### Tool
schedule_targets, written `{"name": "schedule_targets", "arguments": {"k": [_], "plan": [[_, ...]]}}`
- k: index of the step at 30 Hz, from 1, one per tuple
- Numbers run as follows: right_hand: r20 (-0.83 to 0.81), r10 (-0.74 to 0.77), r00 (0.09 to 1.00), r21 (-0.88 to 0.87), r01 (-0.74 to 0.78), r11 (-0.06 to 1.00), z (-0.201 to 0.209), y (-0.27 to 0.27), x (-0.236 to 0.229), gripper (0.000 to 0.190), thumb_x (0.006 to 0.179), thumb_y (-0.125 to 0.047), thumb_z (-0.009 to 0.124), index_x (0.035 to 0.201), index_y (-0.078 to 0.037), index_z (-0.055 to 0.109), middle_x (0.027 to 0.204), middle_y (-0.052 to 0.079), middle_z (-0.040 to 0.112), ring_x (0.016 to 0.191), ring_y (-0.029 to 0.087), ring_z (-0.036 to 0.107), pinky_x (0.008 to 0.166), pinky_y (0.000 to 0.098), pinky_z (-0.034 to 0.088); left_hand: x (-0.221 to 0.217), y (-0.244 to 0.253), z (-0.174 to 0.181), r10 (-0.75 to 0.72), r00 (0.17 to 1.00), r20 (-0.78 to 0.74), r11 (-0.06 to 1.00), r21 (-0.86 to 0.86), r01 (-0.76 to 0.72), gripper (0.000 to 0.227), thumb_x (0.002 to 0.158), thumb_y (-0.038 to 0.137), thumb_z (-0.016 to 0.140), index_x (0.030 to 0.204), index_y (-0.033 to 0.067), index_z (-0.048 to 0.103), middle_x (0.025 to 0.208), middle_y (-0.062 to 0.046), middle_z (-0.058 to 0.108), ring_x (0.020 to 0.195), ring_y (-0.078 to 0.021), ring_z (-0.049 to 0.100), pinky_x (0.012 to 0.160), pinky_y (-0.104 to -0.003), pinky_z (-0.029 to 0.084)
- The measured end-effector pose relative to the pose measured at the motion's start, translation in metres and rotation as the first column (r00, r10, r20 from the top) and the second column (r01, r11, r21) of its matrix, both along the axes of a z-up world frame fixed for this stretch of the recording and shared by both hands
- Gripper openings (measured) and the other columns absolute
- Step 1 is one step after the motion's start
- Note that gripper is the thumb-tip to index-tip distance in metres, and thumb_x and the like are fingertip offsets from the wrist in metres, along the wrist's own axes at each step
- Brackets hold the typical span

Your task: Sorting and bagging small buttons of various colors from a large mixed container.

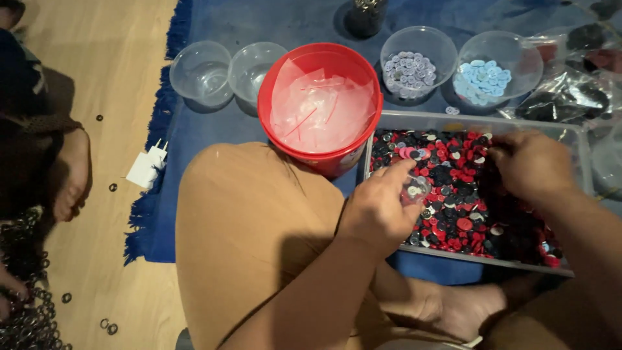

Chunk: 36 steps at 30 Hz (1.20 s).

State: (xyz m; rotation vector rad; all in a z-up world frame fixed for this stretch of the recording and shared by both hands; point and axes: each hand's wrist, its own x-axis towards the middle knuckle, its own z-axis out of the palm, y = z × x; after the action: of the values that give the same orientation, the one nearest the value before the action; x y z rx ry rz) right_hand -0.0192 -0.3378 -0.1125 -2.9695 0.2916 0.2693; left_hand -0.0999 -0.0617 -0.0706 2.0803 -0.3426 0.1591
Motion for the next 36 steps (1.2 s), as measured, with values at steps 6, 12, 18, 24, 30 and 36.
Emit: {"name": "schedule_targets", "arguments": {"k": [6,12,18,24,30,36], "plan": [[-0.183,-0.048,0.982,0.181,0.082,0.98,0.047,0.035,-0.007,0.025,0.098,-0.031,0.073,0.11,-0.011,0.084,0.073,0.015,0.078,0.053,0.027,0.069,0.054,0.0391,0.056,0.0,0.001,-0.004,0.008,1.0,0.014,0.999,0.05,-0.009,0.062,0.074,0.011,0.076,0.133,0.0059,0.059,0.104,-0.011,0.072,0.09,-0.0318,0.07,0.08,-0.042,0.056],[-0.217,-0.131,0.967,0.586,0.237,0.775,0.061,0.041,-0.022,0.026,0.089,-0.016,0.086,0.08,0.008,0.081,0.059,0.018,0.063,0.049,0.024,0.05,0.045,0.0341,0.037,0.0,0.001,-0.001,-0.01,0.996,-0.091,0.997,0.075,0.017,0.061,0.075,0.014,0.075,0.134,0.0078,0.059,0.107,-0.012,0.072,0.092,-0.0329,0.069,0.081,-0.043,0.056],[-0.235,0.107,0.966,0.509,0.029,0.86,0.106,0.075,-0.023,0.017,0.085,-0.023,0.083,0.095,-0.014,0.093,0.076,0.005,0.083,0.058,0.018,0.057,0.057,0.0299,0.043,0.0,0.0,0.001,-0.031,0.984,-0.173,0.993,0.105,0.049,0.066,0.073,0.012,0.076,0.137,0.0086,0.059,0.104,-0.012,0.072,0.086,-0.0317,0.07,0.076,-0.042,0.056],[-0.076,0.136,0.988,0.839,-0.011,0.544,0.068,0.086,-0.014,0.013,0.094,-0.005,0.072,0.095,0.003,0.083,0.076,0.01,0.075,0.057,0.016,0.056,0.052,0.0283,0.045,0.002,-0.002,-0.013,0.014,0.997,-0.076,0.994,0.107,-0.006,0.065,0.072,0.014,0.077,0.134,0.004,0.059,0.109,-0.018,0.071,0.096,-0.0379,0.069,0.084,-0.045,0.055],[0.142,0.281,0.949,0.353,-0.314,0.882,0.025,0.092,0.01,0.031,0.087,-0.02,0.077,0.115,-0.008,0.077,0.104,0.01,0.078,0.08,0.028,0.074,0.076,0.0395,0.058,0.0,0.0,0.0,0.042,0.985,-0.168,0.995,0.094,-0.026,0.056,0.076,0.015,0.071,0.131,0.0083,0.06,0.107,-0.021,0.07,0.093,-0.0414,0.067,0.08,-0.049,0.054],[-0.121,0.381,0.917,0.017,-0.382,0.924,0.013,0.106,0.008,0.025,0.088,-0.043,0.069,0.112,-0.041,0.077,0.103,-0.003,0.076,0.103,0.025,0.075,0.091,0.0399,0.061,0.008,0.0,0.01,0.029,0.889,-0.457,0.958,0.266,0.106,0.059,0.086,0.03,0.072,0.142,0.0228,0.056,0.123,-0.005,0.068,0.121,-0.0281,0.067,0.105,-0.044,0.054]]}}
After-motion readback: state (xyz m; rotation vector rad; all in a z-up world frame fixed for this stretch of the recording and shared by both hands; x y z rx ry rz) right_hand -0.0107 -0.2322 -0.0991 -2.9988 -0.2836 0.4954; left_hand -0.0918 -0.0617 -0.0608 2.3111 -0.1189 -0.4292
